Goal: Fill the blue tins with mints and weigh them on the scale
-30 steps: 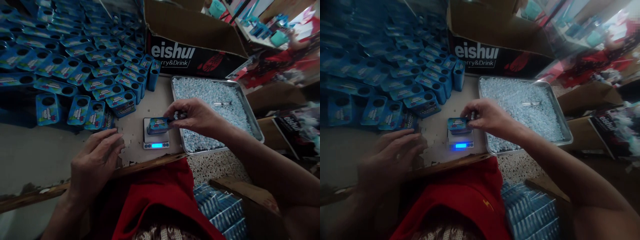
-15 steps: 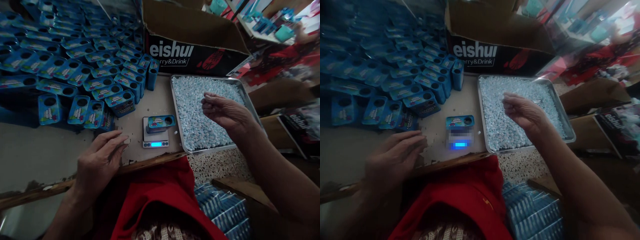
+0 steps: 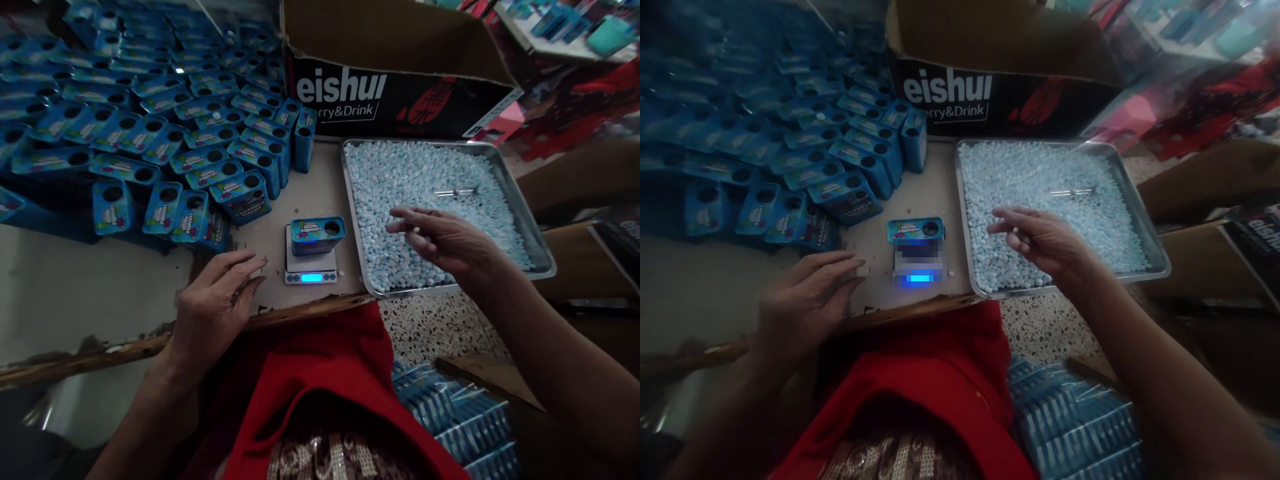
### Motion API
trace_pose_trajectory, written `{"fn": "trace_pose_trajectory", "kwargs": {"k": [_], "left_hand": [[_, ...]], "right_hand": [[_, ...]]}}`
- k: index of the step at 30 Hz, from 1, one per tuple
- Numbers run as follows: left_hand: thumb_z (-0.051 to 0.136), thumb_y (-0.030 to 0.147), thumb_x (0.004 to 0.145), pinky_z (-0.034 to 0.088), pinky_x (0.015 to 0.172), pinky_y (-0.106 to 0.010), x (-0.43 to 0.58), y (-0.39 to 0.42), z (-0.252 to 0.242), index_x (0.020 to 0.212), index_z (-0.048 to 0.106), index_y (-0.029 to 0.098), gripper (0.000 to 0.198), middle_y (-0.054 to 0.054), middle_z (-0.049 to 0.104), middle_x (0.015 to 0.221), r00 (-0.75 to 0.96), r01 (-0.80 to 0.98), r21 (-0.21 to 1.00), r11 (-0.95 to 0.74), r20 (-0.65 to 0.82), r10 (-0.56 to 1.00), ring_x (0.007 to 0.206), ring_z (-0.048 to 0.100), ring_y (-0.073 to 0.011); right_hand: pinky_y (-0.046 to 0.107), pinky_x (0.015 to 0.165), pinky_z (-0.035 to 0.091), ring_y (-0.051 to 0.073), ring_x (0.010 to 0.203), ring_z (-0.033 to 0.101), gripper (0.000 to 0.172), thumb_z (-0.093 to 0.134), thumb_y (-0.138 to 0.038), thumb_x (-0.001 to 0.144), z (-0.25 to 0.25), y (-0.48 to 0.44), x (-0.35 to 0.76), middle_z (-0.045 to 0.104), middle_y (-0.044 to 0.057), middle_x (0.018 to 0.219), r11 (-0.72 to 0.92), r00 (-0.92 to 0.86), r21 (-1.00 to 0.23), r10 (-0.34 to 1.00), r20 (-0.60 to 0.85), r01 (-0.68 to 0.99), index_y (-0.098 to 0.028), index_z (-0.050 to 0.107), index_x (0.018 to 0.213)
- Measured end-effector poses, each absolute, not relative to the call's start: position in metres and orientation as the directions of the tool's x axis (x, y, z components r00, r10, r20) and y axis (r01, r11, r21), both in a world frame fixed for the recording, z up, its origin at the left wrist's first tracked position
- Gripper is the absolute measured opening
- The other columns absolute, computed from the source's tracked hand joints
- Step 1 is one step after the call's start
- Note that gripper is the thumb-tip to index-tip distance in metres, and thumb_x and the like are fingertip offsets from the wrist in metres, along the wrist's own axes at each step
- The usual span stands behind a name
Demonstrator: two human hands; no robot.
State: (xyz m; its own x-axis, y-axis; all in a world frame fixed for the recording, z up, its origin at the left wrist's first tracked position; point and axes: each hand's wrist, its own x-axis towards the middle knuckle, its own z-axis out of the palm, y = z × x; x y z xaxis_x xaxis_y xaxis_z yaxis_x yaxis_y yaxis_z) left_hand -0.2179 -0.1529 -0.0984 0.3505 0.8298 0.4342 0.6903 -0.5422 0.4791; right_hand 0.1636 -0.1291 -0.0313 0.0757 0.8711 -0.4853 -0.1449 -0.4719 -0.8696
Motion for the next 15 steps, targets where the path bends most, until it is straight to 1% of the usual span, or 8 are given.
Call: {"fn": "trace_pose_trajectory", "kwargs": {"k": [2,3,5,8,10,11,13,15], "left_hand": [[0.067,0.021,0.095,0.057,0.106,-0.033,-0.220,-0.156,-0.098,0.118,0.073,0.026,0.024,-0.005,0.073,0.124,0.336,0.696,0.485,-0.530,0.432,0.837,0.111,0.072,-0.0200],[0.067,0.021,0.096,0.057,0.106,-0.033,-0.222,-0.158,-0.098,0.118,0.073,0.026,0.024,-0.005,0.073,0.123,0.331,0.699,0.486,-0.525,0.432,0.839,0.111,0.072,-0.0198],[0.066,0.022,0.096,0.057,0.106,-0.034,-0.226,-0.162,-0.099,0.118,0.073,0.026,0.023,-0.004,0.073,0.122,0.318,0.707,0.486,-0.514,0.430,0.845,0.110,0.072,-0.0200],[0.064,0.025,0.097,0.058,0.106,-0.038,-0.233,-0.165,-0.102,0.118,0.074,0.026,0.023,-0.005,0.073,0.123,0.312,0.722,0.489,-0.489,0.402,0.861,0.112,0.072,-0.0224],[0.063,0.026,0.098,0.058,0.107,-0.040,-0.236,-0.166,-0.105,0.120,0.073,0.026,0.024,-0.005,0.072,0.126,0.319,0.727,0.493,-0.477,0.373,0.871,0.114,0.071,-0.0235],[0.062,0.027,0.098,0.057,0.107,-0.040,-0.237,-0.166,-0.106,0.121,0.072,0.026,0.025,-0.005,0.071,0.127,0.323,0.728,0.494,-0.475,0.363,0.874,0.115,0.071,-0.0236],[0.061,0.028,0.099,0.057,0.107,-0.039,-0.237,-0.165,-0.109,0.124,0.070,0.026,0.027,-0.006,0.070,0.128,0.333,0.726,0.493,-0.478,0.356,0.873,0.115,0.070,-0.0237],[0.061,0.028,0.098,0.058,0.106,-0.039,-0.235,-0.164,-0.111,0.125,0.069,0.025,0.028,-0.006,0.069,0.129,0.348,0.721,0.491,-0.489,0.354,0.868,0.115,0.070,-0.0240]], "right_hand": [[0.013,0.030,0.033,0.003,0.043,0.042,0.023,0.089,-0.031,0.085,-0.036,-0.127,0.162,0.074,0.008,0.080,-0.446,0.006,-0.894,0.895,-0.446,-0.031,-0.014,0.075,0.091],[0.014,0.031,0.031,0.003,0.042,0.040,0.024,0.089,-0.033,0.085,-0.039,-0.126,0.162,0.072,0.007,0.075,-0.440,-0.019,-0.898,0.898,-0.440,0.016,-0.014,0.074,0.086],[0.015,0.036,0.038,0.004,0.046,0.047,0.025,0.090,-0.034,0.084,-0.045,-0.124,0.162,0.072,0.006,0.075,-0.450,-0.037,-0.890,0.891,-0.453,0.072,-0.015,0.073,0.083],[0.019,0.057,0.056,0.012,0.069,0.067,0.026,0.094,-0.027,0.077,-0.049,-0.123,0.162,0.077,0.009,0.089,-0.491,-0.016,-0.869,0.870,-0.492,0.063,-0.017,0.076,0.093],[0.025,0.071,0.062,0.018,0.083,0.073,0.034,0.096,-0.021,0.069,-0.045,-0.124,0.159,0.078,0.010,0.096,-0.504,-0.013,-0.863,0.863,-0.504,0.031,-0.017,0.077,0.098],[0.028,0.075,0.063,0.020,0.087,0.074,0.037,0.096,-0.020,0.067,-0.041,-0.125,0.156,0.078,0.010,0.098,-0.502,-0.023,-0.865,0.864,-0.502,0.022,-0.017,0.077,0.099],[0.031,0.076,0.063,0.021,0.086,0.074,0.035,0.094,-0.025,0.069,-0.032,-0.125,0.147,0.078,0.011,0.098,-0.475,-0.042,-0.879,0.878,-0.476,0.037,-0.017,0.077,0.099],[0.030,0.070,0.060,0.018,0.079,0.072,0.032,0.091,-0.030,0.074,-0.022,-0.124,0.138,0.078,0.010,0.096,-0.425,-0.060,-0.901,0.901,-0.430,0.090,-0.017,0.077,0.100]]}}
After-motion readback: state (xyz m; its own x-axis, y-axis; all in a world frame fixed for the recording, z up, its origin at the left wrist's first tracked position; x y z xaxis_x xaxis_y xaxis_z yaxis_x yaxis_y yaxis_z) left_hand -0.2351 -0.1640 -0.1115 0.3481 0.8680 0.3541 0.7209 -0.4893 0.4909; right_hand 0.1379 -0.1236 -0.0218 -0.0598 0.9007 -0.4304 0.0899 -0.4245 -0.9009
